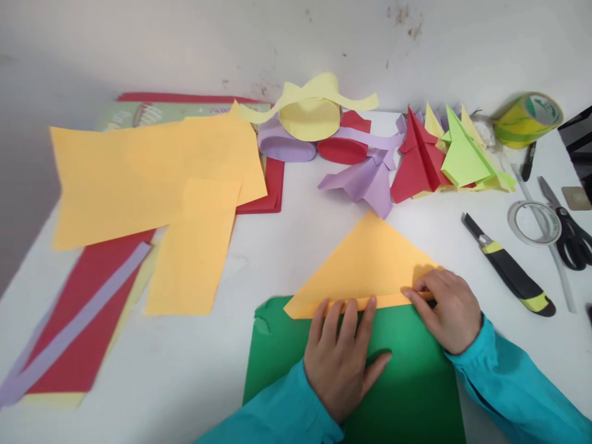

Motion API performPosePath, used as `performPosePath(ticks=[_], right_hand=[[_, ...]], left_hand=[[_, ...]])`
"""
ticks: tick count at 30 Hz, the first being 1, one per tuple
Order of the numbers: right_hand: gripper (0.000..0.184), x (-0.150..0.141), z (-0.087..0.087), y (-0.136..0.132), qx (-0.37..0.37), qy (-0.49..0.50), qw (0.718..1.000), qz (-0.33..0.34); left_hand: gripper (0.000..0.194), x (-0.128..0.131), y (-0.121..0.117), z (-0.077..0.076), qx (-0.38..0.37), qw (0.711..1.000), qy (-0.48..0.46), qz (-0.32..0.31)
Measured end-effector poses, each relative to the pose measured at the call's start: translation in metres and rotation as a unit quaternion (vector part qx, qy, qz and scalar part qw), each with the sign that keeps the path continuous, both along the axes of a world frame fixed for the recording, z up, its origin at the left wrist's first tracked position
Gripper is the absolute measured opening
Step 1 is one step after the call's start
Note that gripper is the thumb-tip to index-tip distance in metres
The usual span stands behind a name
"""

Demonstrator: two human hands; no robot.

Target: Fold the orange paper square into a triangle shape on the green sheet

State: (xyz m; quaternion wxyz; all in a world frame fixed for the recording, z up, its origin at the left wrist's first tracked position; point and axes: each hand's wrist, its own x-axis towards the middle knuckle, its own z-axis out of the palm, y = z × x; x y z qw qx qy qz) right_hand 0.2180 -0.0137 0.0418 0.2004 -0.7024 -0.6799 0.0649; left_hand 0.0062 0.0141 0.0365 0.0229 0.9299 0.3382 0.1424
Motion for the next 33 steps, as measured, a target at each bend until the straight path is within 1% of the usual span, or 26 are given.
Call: performPosePath(ticks=[7,11,15,23,29,33], right_hand=[[0.032,0.000,0.000,0.001,0.008,-0.004,1.000,-0.005],[0.029,0.001,-0.001,0.000,0.001,0.000,1.000,-0.003],[0.028,0.002,-0.002,-0.001,-0.004,0.008,1.000,-0.001],[0.029,0.004,-0.003,-0.001,-0.003,0.013,1.000,0.003],[0.029,0.004,-0.004,-0.001,0.005,0.011,1.000,0.007],[0.030,0.004,-0.003,0.000,-0.002,0.011,1.000,0.004]], left_hand=[[0.058,0.000,-0.004,0.000,0.023,0.999,0.028,-0.015],[0.060,0.000,-0.008,-0.001,0.026,0.999,0.044,-0.010],[0.057,0.001,-0.011,0.000,0.020,0.998,0.057,0.000],[0.057,0.002,-0.017,-0.003,-0.005,0.999,0.039,0.036],[0.058,0.002,-0.018,-0.004,-0.017,0.998,0.034,0.046],[0.058,0.002,-0.017,-0.004,-0.010,0.998,0.033,0.045]])
